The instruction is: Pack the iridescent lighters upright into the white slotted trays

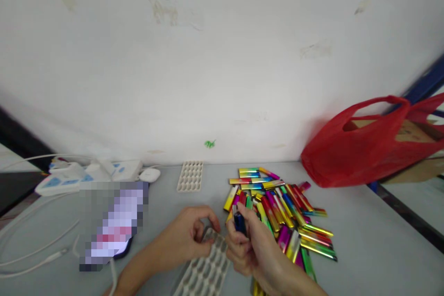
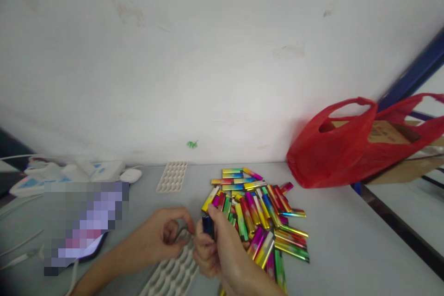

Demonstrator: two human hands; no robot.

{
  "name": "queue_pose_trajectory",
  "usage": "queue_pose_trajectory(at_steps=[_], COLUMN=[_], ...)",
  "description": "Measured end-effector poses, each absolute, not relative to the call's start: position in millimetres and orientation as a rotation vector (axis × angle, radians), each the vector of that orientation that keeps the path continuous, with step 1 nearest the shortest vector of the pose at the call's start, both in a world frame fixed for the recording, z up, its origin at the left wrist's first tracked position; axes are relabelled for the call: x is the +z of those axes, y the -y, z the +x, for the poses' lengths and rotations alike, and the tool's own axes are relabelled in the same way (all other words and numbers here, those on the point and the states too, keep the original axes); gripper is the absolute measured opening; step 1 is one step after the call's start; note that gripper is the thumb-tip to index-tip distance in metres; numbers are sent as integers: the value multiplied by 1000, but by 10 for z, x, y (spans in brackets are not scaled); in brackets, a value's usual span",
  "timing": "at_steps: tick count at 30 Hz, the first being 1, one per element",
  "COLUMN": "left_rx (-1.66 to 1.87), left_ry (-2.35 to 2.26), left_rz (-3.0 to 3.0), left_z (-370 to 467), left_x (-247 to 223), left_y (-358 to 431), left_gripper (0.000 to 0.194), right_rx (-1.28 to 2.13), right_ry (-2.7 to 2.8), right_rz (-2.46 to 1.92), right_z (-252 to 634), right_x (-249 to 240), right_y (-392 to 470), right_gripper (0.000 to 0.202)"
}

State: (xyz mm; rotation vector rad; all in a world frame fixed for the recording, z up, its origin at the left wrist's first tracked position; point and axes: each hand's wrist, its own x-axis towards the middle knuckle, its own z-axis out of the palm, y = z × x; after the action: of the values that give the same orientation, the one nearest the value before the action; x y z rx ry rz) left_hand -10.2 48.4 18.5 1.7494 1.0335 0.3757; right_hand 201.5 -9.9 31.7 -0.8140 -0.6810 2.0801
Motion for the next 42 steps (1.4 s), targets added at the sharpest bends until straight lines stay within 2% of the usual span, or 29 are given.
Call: queue_pose_trajectory(at_steps=[4, 9, 16, 25, 31, 38, 42], left_rx=[415, 400, 415, 437, 437, 448, 458], left_ry=[-1016, -1053, -1064, -989, -961, -929, -935], left_rz=[1764, 1651, 1478, 1452, 1417, 1413, 1404], left_z=[-96, -73, -70, -116, -151, -166, -163], left_x=[246, 284, 235, 232, 209, 130, 150], left_y=[-468, -434, -380, -446, -530, -550, -558], left_gripper=[23, 27, 35, 26, 39, 35, 40], right_rx=[1997, 1523, 1114, 1140, 1012, 971, 916], right_ry=[725, 1016, 1373, 1486, 1651, 1716, 1762], right_rz=[-874, -949, -1027, -1002, -1059, -1071, -1083], right_z=[2027, 2085, 2191, 2126, 2059, 1984, 1917], right_x=[291, 293, 326, 278, 212, 183, 193], right_y=[95, 77, 41, 52, 76, 100, 108], right_gripper=[74, 55, 34, 24, 24, 21, 22])
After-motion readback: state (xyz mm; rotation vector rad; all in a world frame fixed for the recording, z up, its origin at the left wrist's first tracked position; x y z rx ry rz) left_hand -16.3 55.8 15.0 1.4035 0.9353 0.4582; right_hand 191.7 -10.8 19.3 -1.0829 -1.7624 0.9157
